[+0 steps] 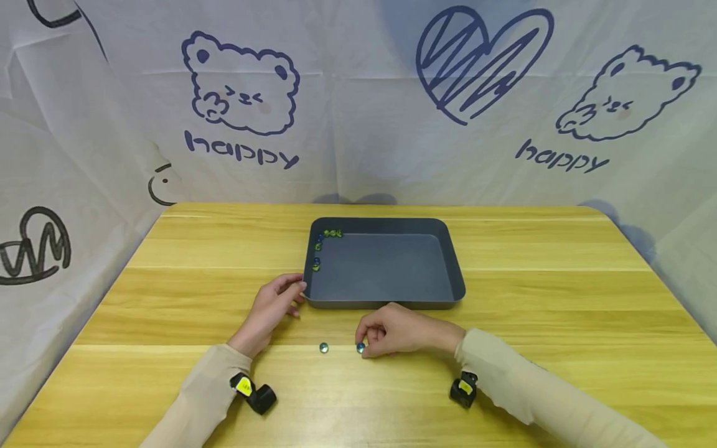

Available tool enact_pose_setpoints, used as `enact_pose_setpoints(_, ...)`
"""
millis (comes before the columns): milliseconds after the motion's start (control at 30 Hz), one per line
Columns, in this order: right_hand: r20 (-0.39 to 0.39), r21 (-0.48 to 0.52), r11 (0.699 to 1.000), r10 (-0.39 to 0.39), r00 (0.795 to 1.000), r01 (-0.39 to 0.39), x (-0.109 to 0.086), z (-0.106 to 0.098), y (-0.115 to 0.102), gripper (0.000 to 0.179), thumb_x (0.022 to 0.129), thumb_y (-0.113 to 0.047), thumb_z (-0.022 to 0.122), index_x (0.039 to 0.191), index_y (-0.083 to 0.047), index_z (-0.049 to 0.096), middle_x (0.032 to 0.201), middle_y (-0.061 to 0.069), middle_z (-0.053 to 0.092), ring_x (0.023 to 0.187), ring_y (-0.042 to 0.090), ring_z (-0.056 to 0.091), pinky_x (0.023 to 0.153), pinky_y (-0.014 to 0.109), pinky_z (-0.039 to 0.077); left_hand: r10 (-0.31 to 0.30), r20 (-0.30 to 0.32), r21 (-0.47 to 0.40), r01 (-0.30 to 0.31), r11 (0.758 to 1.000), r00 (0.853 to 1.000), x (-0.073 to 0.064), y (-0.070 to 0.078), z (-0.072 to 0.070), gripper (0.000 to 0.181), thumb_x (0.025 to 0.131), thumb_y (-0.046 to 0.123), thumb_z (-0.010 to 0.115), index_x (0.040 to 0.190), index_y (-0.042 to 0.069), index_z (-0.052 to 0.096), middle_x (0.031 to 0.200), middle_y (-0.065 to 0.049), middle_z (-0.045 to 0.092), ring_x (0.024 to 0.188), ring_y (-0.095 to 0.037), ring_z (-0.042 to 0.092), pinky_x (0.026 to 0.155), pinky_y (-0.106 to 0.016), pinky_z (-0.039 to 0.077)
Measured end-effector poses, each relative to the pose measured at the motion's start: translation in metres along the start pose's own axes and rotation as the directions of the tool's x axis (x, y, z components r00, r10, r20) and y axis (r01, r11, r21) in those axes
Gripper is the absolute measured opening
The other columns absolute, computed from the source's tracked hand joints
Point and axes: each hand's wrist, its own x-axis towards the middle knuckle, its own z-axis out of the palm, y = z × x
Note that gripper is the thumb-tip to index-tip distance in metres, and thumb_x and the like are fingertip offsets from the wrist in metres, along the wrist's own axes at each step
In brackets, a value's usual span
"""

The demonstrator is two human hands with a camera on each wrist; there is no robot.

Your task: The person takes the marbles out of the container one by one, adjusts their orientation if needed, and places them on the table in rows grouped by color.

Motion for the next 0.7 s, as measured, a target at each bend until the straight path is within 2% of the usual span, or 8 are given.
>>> enact_pose_setpoints(700,0.010,0.007,1.000,0.007,1.000,-0.007,0.0003,-0.0015,-0.0037,0.009,0.086,-0.011,0.073,0.094,-0.015,0.070,0.063,-0.008,0.056,0.049,0.005,0.046,0.054,0.020,0.044,-0.007,0.003,-0.004,0.007,1.000,1.000,0.0002,0.0013,-0.0005,0.043,0.100,0.020,0.053,0.135,-0.003,0.050,0.116,-0.018,0.057,0.088,-0.018,0.055,0.062,-0.024,0.051)
